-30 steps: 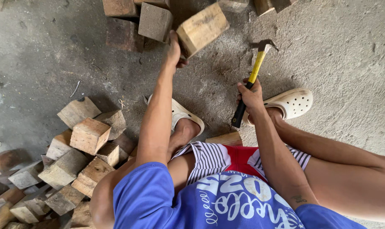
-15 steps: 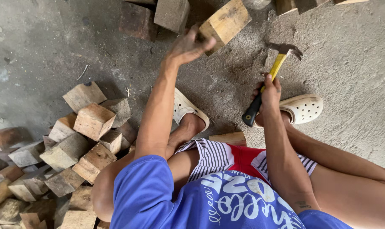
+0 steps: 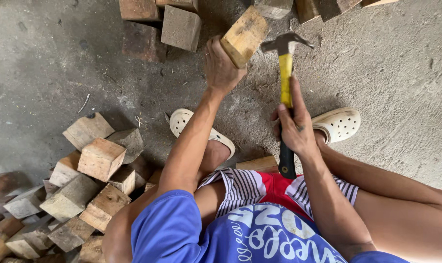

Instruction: The person sits on a concrete floor and repeatedly strikes small wooden blocks with a hammer. They hold the blocks in their left hand and use the hammer in their right hand to hit the wood, occasionally repositioning the blocks or picking up new ones from a nearby pile.

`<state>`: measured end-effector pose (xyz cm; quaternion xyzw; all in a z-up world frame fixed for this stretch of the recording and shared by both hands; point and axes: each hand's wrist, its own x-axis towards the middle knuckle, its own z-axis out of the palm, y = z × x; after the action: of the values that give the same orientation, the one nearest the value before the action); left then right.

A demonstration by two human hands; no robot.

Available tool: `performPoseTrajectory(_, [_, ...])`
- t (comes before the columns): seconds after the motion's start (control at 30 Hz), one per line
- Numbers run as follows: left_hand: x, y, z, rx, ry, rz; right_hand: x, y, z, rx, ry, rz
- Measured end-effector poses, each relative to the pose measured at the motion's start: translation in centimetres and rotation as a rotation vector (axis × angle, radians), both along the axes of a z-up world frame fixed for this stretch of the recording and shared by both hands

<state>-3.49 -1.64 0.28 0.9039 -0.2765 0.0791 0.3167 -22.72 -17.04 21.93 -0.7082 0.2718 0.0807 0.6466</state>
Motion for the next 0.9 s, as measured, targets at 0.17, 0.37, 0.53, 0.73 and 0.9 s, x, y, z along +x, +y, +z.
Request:
performPoseTrajectory(0.17, [-1.1, 1.3, 0.2, -0.045, -0.074, -0.036, 4.8, -1.0, -5.3, -0.357, -0.054, 0.240])
performPoseTrajectory(0.37, [-1.8, 0.6, 1.4, -0.064, 0.095, 0.071, 6.8, -0.3, -6.5, -0.400, -0.107, 0.201])
performPoseTrajectory(0.53, [-2.8, 0.2, -0.1, 0.049, -0.002, 0.087, 0.9, -0.2, -4.4, -0.694, -0.390, 0.347])
performPoseTrajectory(0.73, [-2.7, -1.4, 1.1, -0.026, 0.004, 0.015, 6.6, -2.6, -8.1, -0.514, -0.184, 0.167])
performPoseTrajectory(0.9, [-2.6, -0.9, 2.9, -0.005, -0.022, -0.010, 0.5, 0.0, -7.0, -0.524, -0.282, 0.211])
